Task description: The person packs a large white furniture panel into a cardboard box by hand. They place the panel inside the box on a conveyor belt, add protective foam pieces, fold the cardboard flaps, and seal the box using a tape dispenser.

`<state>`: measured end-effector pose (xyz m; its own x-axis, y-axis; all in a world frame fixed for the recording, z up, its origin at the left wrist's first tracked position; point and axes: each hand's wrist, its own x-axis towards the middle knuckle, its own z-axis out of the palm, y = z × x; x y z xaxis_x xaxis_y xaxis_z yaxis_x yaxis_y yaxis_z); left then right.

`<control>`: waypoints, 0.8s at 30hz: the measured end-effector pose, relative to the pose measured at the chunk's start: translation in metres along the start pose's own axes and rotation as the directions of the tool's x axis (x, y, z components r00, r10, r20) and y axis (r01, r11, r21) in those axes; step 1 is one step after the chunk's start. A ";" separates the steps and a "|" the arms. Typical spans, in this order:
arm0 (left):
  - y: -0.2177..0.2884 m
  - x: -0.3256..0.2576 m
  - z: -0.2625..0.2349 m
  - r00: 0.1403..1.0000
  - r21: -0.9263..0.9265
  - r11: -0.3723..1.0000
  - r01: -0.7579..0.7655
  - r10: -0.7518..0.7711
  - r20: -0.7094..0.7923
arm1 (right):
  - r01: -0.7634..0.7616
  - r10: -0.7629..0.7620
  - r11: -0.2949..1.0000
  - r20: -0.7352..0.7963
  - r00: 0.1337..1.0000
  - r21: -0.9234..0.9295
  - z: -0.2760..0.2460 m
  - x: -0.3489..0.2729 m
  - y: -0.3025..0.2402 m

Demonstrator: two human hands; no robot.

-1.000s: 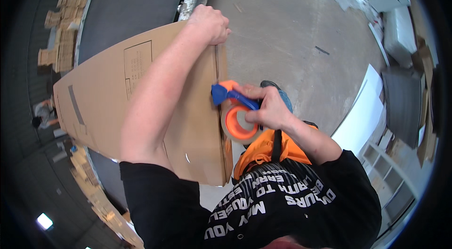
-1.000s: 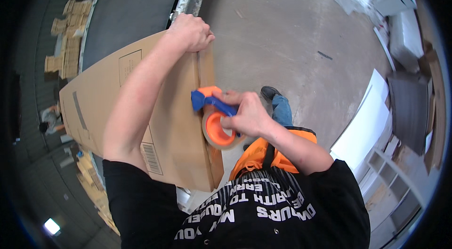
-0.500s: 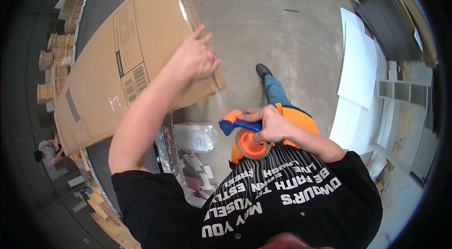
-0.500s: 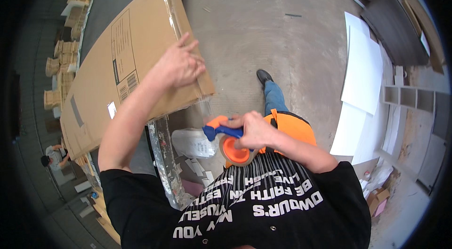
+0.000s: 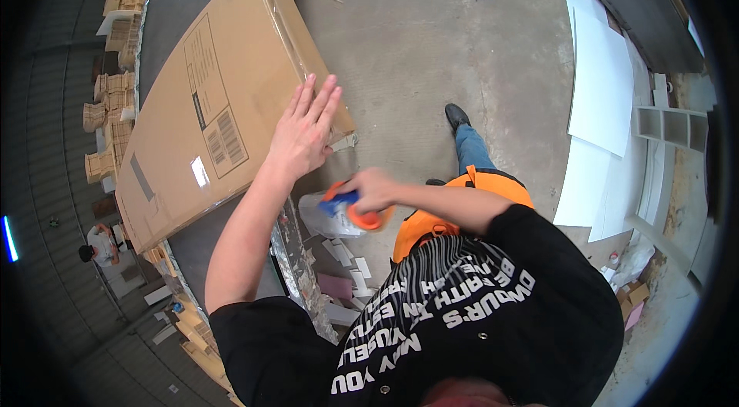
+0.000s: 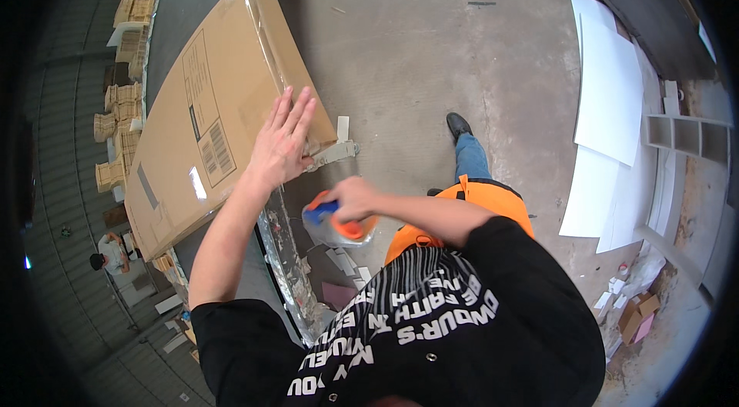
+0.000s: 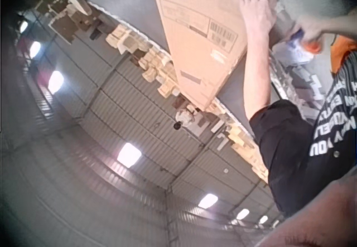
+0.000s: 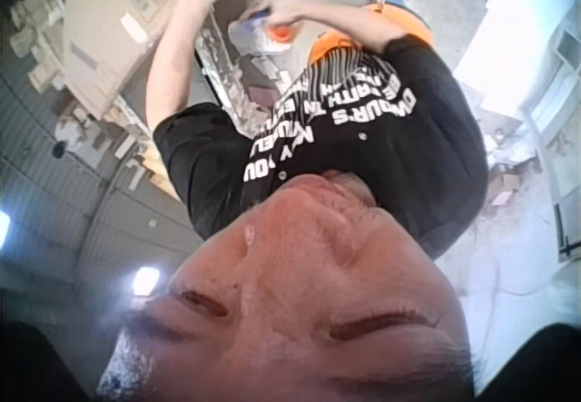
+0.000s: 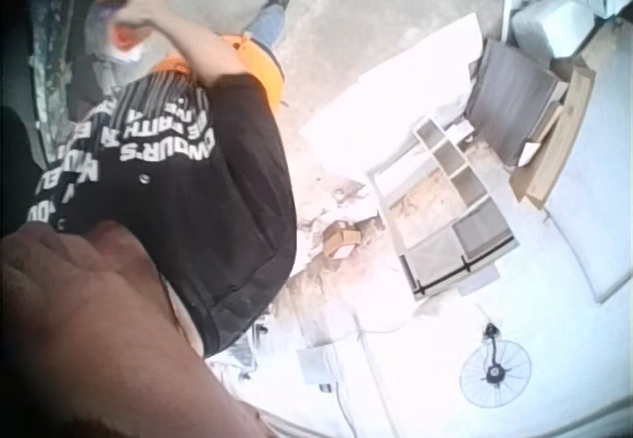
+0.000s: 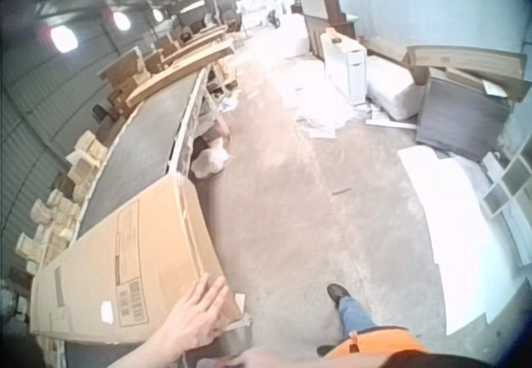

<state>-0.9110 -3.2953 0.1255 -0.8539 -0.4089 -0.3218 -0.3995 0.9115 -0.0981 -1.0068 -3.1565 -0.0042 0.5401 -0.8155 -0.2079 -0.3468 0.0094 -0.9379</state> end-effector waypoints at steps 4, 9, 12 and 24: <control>-0.006 -0.005 0.015 0.995 -0.142 0.990 0.023 -0.036 -0.090 | 0.072 0.260 0.639 -0.304 0.917 0.766 -0.082 -0.031 0.071; -0.015 0.003 0.022 0.957 -0.233 0.970 -0.074 0.003 -0.290 | 0.015 0.193 0.805 -0.284 0.939 0.594 -0.161 0.005 0.026; -0.019 0.003 0.027 0.966 -0.129 0.990 -0.065 0.030 -0.257 | 0.111 0.057 0.894 -0.356 0.933 0.434 -0.110 -0.013 0.041; -0.021 0.019 0.014 0.976 -0.143 0.985 -0.099 0.068 -0.209 | 0.217 -0.176 0.879 0.133 0.975 -0.426 -0.040 0.040 -0.030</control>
<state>-0.9143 -3.3218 0.1078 -0.9300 -0.3461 -0.1240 -0.3561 0.9319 0.0696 -1.0060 -3.2127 0.0264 0.6901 -0.7199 -0.0744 -0.5138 -0.4149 -0.7509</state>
